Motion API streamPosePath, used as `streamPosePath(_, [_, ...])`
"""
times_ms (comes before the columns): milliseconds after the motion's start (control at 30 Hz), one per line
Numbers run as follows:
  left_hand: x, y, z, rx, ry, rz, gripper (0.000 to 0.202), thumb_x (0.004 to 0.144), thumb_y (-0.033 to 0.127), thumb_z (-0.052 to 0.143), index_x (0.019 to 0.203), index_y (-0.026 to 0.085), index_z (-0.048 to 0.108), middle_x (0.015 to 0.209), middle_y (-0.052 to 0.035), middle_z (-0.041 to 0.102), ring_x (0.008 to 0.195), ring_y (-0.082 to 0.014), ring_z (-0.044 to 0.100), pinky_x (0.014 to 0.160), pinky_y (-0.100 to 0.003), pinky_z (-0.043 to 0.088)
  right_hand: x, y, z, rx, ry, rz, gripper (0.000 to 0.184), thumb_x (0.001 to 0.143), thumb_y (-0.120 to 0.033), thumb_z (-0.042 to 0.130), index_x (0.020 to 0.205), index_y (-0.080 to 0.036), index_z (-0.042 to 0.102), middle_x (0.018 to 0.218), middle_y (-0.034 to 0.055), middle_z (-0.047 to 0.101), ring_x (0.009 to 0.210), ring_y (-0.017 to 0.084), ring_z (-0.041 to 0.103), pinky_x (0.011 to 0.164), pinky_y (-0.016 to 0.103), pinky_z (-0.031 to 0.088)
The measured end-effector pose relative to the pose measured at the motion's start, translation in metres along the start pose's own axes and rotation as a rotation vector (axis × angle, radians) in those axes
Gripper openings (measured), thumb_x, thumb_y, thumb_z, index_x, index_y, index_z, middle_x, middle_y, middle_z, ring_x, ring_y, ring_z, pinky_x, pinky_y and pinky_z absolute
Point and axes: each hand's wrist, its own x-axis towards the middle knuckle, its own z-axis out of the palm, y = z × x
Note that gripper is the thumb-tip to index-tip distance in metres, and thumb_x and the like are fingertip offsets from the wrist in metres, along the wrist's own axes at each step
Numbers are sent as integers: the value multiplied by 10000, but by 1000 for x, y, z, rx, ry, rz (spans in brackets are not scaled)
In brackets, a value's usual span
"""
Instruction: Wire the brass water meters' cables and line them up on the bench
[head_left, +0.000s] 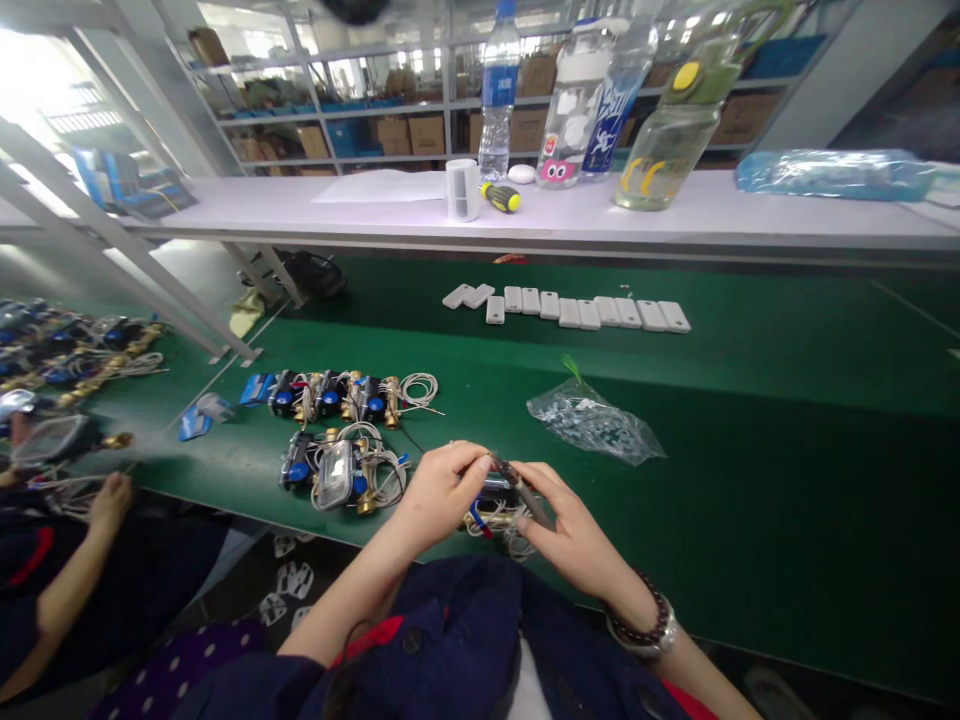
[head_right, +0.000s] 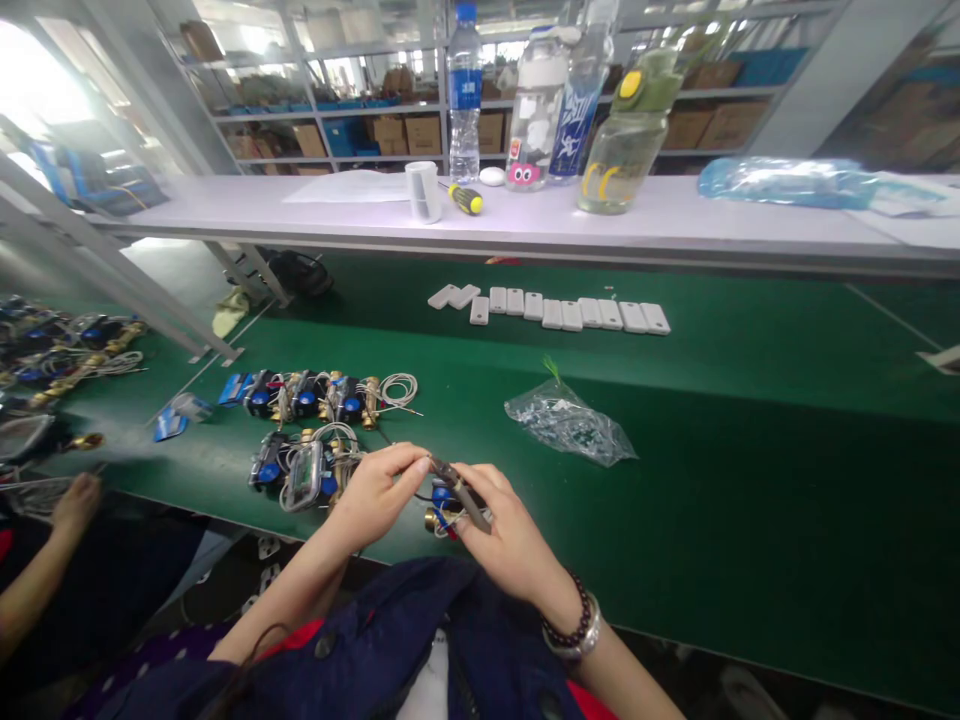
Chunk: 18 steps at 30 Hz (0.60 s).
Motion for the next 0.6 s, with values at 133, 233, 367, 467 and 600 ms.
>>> streamPosePath(133, [-1, -2, 2, 8, -20, 41, 234, 862, 211, 426, 750, 148, 622, 712, -26, 627, 690, -130, 544, 666, -237, 416, -7, 1, -2, 50, -22, 32, 418, 770, -235, 532, 1187, -199, 538, 1093, 68, 551, 1027, 212, 515, 905, 341, 420])
streamPosePath(233, [-1, -2, 4, -8, -35, 46, 230, 865, 205, 428, 750, 151, 620, 713, -24, 627, 690, -128, 541, 666, -238, 415, -10, -1, -2, 70, -11, 37, 414, 778, -254, 534, 1187, -200, 541, 1070, 63, 556, 1008, 208, 525, 888, 332, 427])
streamPosePath(367, [-1, -2, 5, -14, -57, 53, 225, 865, 198, 432, 758, 151, 624, 718, -22, 626, 692, -127, 537, 669, -240, 410, -12, 0, -1, 80, 1, 38, 410, 783, -262, 540, 1189, -205, 539, 1098, 66, 552, 1028, 212, 517, 903, 339, 412])
streamPosePath(467, [-1, -2, 5, -2, -62, 57, 226, 864, 198, 433, 750, 151, 623, 701, -19, 615, 687, -129, 532, 659, -241, 402, -13, 2, 0, 80, 12, 35, 406, 787, -276, 542, 1187, -205, 542, 1100, 69, 553, 1025, 214, 519, 900, 340, 414])
streamPosePath(600, [-1, 1, 5, -8, -78, 63, 233, 866, 193, 432, 740, 147, 622, 682, -15, 600, 670, -122, 523, 640, -232, 391, -14, 2, 0, 77, 26, 35, 403, 800, -310, 546, 1189, -201, 541, 1091, 74, 561, 1019, 219, 525, 892, 341, 423])
